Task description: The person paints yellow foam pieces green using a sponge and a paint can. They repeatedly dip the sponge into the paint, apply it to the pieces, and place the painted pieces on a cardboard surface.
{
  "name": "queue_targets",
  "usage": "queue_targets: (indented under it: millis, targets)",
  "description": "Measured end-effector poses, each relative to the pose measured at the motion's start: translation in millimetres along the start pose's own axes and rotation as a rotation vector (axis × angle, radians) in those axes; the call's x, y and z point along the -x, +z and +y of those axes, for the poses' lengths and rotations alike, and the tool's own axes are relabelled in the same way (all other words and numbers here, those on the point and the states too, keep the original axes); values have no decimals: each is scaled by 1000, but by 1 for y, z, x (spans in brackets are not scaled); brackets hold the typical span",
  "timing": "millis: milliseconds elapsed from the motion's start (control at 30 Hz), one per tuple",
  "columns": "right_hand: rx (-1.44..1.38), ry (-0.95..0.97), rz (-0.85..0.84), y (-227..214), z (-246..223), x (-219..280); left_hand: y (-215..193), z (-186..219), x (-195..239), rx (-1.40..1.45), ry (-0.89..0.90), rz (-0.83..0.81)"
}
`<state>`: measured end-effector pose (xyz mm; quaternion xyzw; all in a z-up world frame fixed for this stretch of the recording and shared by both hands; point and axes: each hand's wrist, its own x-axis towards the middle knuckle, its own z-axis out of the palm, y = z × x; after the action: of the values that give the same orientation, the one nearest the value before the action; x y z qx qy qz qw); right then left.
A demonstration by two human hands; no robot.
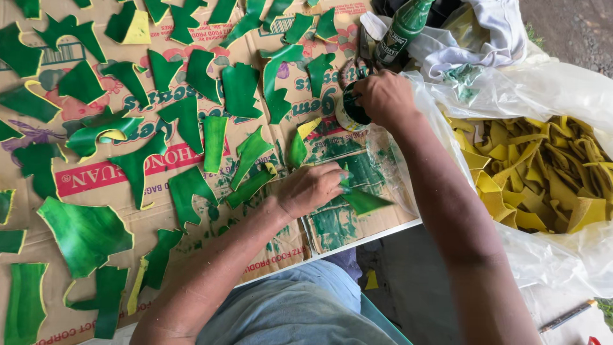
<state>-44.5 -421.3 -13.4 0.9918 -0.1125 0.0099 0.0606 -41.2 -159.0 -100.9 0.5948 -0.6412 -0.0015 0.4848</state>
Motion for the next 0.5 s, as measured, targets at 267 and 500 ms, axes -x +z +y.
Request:
queue_targets:
  millis: [267, 500]
  targets:
    - [237, -128, 49, 15, 3, -14, -5, 5, -5, 18, -149, -75]
    - [-387, -203, 259, -80, -15, 94, -4, -2, -28, -238, -322, -575]
